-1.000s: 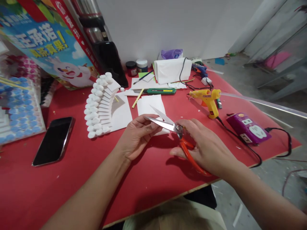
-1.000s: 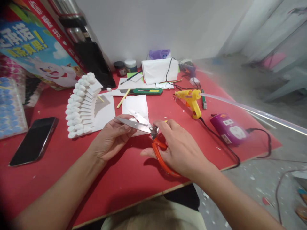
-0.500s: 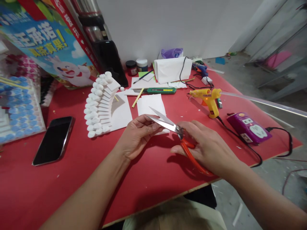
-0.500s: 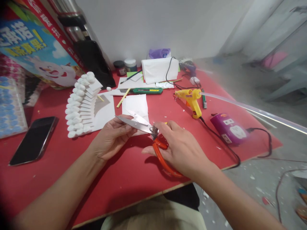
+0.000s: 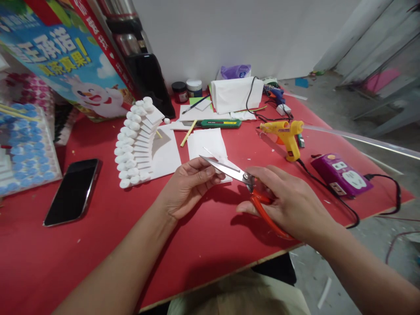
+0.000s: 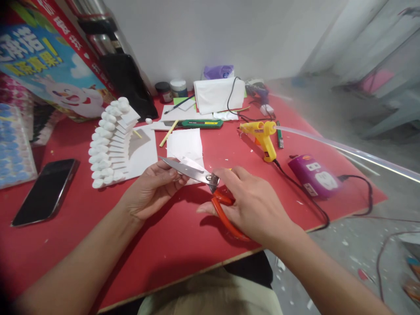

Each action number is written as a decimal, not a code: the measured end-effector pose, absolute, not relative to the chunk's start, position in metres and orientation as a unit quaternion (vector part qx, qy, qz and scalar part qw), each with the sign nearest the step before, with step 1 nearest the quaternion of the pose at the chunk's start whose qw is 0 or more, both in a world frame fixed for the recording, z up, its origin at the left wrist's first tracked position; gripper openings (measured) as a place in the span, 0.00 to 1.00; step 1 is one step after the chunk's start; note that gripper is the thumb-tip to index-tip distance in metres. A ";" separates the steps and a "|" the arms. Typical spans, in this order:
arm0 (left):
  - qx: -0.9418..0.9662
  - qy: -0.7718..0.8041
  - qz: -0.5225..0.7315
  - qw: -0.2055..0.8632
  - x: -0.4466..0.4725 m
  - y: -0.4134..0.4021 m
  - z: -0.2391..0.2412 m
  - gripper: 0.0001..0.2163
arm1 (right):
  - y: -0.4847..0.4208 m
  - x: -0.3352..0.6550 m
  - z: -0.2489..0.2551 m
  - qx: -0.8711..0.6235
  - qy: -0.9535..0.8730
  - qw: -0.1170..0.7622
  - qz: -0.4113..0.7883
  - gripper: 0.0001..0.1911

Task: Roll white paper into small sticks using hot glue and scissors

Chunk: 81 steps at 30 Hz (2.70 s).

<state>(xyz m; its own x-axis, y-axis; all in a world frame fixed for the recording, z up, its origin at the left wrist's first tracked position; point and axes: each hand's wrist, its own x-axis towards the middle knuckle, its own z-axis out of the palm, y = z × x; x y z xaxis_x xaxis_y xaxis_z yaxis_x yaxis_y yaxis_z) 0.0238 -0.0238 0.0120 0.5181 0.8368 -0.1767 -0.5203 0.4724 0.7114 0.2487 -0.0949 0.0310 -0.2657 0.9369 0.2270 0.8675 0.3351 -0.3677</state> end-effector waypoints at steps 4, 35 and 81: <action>0.291 0.257 0.414 0.823 0.024 -0.024 0.013 0.08 | -0.095 0.248 0.032 -0.586 -0.786 0.179 0.082 0.39; 0.267 0.252 0.368 0.854 0.020 -0.022 0.010 0.05 | -0.098 0.255 0.027 -0.537 -0.818 0.206 0.003 0.35; 0.819 0.553 0.147 -0.036 -0.043 0.011 0.019 0.09 | -0.003 0.203 0.060 -0.446 -0.855 0.197 0.177 0.06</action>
